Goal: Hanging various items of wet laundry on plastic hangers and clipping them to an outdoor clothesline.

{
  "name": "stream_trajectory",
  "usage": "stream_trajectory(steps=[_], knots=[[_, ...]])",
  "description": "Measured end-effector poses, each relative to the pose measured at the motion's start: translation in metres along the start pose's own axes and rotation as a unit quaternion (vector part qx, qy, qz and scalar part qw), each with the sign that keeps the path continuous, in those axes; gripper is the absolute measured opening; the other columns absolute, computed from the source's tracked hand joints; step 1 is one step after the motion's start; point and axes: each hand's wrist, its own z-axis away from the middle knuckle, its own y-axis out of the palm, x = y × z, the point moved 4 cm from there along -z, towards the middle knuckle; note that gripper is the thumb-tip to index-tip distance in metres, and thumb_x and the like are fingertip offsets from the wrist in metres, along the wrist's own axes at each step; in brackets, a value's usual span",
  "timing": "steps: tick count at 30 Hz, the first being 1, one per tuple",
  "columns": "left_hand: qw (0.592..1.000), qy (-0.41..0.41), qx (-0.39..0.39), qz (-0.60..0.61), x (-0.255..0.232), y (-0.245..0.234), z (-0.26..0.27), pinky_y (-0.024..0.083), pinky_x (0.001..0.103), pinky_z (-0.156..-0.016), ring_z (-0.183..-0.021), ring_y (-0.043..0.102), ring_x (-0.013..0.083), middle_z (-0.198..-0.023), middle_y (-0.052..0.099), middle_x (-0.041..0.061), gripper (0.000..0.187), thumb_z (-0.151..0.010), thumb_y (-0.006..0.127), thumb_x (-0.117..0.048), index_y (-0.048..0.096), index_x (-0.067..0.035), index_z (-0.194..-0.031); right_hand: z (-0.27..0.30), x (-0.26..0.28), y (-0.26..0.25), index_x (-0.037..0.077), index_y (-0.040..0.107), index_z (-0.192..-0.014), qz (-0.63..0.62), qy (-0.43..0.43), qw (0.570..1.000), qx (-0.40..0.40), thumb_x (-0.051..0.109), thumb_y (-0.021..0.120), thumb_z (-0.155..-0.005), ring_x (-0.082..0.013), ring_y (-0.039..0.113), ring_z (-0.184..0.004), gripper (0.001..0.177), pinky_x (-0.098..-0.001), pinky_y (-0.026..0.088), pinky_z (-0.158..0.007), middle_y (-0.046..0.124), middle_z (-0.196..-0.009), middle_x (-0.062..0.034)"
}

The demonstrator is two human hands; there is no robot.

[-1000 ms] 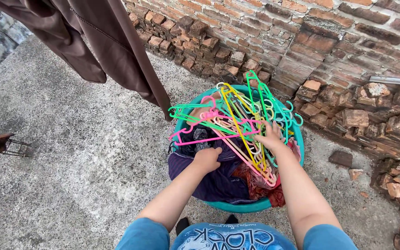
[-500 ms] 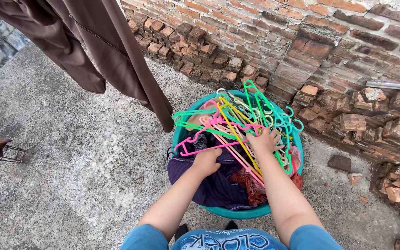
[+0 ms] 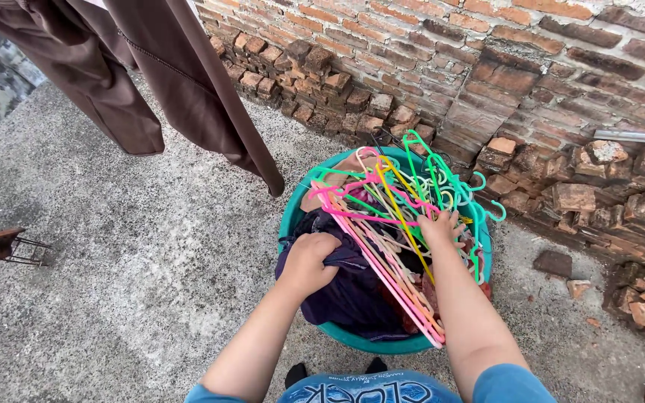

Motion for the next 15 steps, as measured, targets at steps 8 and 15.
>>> stream_trajectory(steps=[8, 15], knots=[[0.991, -0.087, 0.097, 0.007, 0.022, 0.002, -0.003, 0.055, 0.046, -0.085, -0.097, 0.069, 0.0376, -0.098, 0.072, 0.015, 0.039, -0.064, 0.07, -0.009, 0.071, -0.008, -0.103, 0.01, -0.009, 0.014, 0.013, 0.042, -0.151, -0.001, -0.043, 0.997, -0.069, 0.05, 0.078, -0.075, -0.0409, 0.006, -0.159, 0.092, -0.0723, 0.009, -0.12, 0.017, -0.169, -0.0102], [0.943, -0.199, 0.266, -0.034, 0.056, 0.034, 0.032, 0.055, 0.045, -0.087, -0.101, 0.068, 0.0367, -0.102, 0.071, 0.016, 0.034, -0.068, 0.068, -0.007, 0.071, -0.009, -0.101, 0.016, -0.019, 0.015, 0.019, 0.063, -0.127, -0.003, -0.098, 0.987, -0.13, 0.036, 0.066, -0.094, -0.0411, 0.018, -0.155, 0.037, -0.0742, 0.015, -0.116, 0.033, -0.164, -0.0085]])
